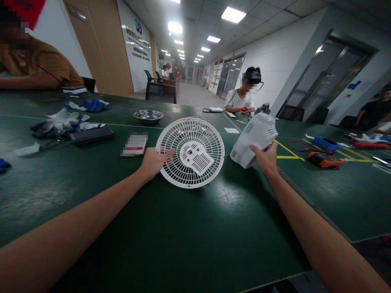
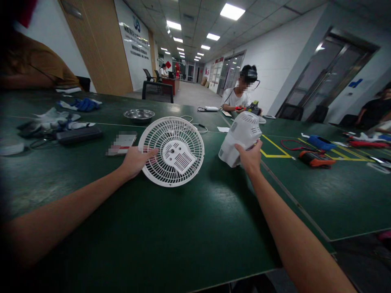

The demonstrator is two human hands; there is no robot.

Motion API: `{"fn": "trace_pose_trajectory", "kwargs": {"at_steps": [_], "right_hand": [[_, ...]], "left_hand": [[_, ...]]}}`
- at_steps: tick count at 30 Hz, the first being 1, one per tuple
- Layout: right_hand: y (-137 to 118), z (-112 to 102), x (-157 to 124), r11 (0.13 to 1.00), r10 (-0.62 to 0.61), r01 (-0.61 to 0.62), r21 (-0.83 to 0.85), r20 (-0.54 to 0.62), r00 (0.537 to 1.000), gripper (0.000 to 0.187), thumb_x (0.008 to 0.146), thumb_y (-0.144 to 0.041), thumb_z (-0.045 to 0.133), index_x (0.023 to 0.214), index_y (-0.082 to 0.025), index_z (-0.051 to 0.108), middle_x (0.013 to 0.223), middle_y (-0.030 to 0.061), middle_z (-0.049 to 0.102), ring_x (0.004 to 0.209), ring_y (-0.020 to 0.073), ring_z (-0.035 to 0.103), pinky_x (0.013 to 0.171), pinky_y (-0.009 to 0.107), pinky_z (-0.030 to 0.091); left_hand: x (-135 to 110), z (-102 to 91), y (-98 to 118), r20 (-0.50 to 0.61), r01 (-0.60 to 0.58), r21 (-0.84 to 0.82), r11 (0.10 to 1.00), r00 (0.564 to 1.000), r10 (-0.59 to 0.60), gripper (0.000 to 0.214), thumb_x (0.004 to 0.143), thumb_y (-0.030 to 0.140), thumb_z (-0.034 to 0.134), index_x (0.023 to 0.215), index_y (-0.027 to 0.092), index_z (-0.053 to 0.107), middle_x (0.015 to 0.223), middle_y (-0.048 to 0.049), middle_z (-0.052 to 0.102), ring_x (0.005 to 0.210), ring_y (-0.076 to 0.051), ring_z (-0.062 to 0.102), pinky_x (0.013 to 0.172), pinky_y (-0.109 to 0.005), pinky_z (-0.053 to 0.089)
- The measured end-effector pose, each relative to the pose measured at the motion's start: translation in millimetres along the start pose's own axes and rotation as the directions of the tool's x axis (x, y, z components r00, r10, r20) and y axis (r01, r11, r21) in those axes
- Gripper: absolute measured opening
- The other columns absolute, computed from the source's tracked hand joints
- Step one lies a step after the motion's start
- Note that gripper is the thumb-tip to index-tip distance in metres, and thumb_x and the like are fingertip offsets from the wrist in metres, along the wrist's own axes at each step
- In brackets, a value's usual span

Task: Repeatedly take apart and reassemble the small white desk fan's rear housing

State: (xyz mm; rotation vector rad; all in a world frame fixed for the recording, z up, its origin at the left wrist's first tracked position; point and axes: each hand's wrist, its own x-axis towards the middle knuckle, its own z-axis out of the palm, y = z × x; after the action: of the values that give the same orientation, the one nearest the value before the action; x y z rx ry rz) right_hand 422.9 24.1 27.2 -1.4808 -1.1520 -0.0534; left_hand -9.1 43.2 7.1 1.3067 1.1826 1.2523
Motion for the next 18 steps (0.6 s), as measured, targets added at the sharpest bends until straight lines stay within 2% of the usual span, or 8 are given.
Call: {"fn": "trace_pose_trajectory", "kwargs": {"at_steps": [5,11,18], "right_hand": [[-9.0,-1.9,1.9,0.998,-0.046,0.050,0.024,-0.150,0.988,0.075,0.066,-0.053,0.081,0.126,-0.015,0.057,0.117,0.0140,0.068,0.099,0.0281,0.065,0.092,0.047,0.052],[-11.2,-2.1,3.0,0.991,-0.032,0.052,0.125,-0.158,0.987,0.076,0.067,-0.051,0.082,0.129,-0.014,0.057,0.122,0.0141,0.066,0.103,0.0272,0.066,0.094,0.047,0.053],[-5.3,-4.8,7.9,0.990,-0.024,0.043,0.137,-0.136,0.990,0.076,0.071,-0.051,0.080,0.133,-0.015,0.054,0.128,0.0157,0.065,0.107,0.0285,0.066,0.095,0.048,0.054]], "left_hand": [[1.9,-0.7,-1.8,0.011,0.019,0.005,1.000,1.000,-0.019,0.020,0.081,0.026,0.080,0.097,0.014,0.074,0.092,-0.0108,0.079,0.078,-0.026,0.077,0.070,-0.041,0.064],[-0.3,-0.9,0.2,0.011,0.019,0.010,1.000,1.000,-0.019,0.020,0.082,0.025,0.079,0.099,0.015,0.074,0.094,-0.0111,0.079,0.080,-0.026,0.077,0.071,-0.042,0.065],[1.4,-1.9,-2.0,0.020,0.014,0.010,1.000,1.000,-0.014,0.021,0.083,0.025,0.079,0.101,0.015,0.074,0.095,-0.0104,0.079,0.082,-0.027,0.077,0.072,-0.042,0.065]]}}
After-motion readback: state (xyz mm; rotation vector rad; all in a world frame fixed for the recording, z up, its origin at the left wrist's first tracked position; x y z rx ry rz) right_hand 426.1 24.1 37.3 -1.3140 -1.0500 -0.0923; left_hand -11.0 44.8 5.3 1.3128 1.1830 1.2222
